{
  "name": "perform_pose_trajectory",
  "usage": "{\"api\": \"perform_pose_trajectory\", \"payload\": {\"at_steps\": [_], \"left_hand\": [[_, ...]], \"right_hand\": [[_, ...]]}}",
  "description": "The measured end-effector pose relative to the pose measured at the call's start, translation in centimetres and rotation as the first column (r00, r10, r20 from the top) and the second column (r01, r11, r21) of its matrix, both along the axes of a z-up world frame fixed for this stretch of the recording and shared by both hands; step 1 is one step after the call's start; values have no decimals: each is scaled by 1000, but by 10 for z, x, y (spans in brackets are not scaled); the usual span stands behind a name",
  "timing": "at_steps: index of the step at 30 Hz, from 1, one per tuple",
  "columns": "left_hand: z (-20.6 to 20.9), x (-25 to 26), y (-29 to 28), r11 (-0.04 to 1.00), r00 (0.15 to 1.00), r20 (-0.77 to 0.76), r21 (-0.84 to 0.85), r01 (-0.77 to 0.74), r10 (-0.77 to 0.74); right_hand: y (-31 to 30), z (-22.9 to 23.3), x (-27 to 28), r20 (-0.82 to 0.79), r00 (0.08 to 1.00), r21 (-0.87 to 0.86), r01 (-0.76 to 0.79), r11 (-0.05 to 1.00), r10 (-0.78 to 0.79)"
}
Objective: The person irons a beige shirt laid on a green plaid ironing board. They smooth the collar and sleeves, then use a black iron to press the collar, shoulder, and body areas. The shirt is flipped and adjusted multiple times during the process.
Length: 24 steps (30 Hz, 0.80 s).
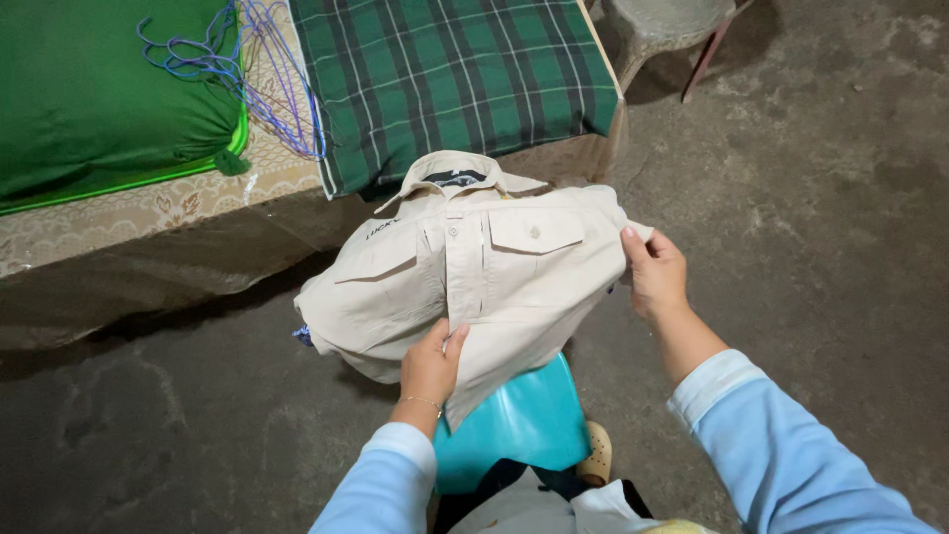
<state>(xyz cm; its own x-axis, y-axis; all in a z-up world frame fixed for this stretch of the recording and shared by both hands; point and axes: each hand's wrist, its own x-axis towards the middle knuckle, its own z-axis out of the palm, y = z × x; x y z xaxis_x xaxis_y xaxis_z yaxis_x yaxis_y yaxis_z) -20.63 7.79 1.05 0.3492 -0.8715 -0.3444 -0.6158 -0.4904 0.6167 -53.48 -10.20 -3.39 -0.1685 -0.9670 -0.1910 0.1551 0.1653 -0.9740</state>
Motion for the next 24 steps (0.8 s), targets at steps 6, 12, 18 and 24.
{"api": "perform_pose_trajectory", "payload": {"at_steps": [6,12,18,24], "left_hand": [[-41,-3,-16,953,996,52,-289,90,-78],[-64,-9,-29,981,989,138,-193,-29,56],[-93,11,0,959,968,-12,-134,-248,249],[-102,62,65,732,836,-9,-478,-486,549]], "right_hand": [[-1,5,4,-618,773,-166,48,985,-142],[-12,7,20,-768,621,-102,127,987,-160],[16,16,37,-820,288,-534,-76,842,-494],[110,13,118,-657,726,-301,-501,811,204]]}}
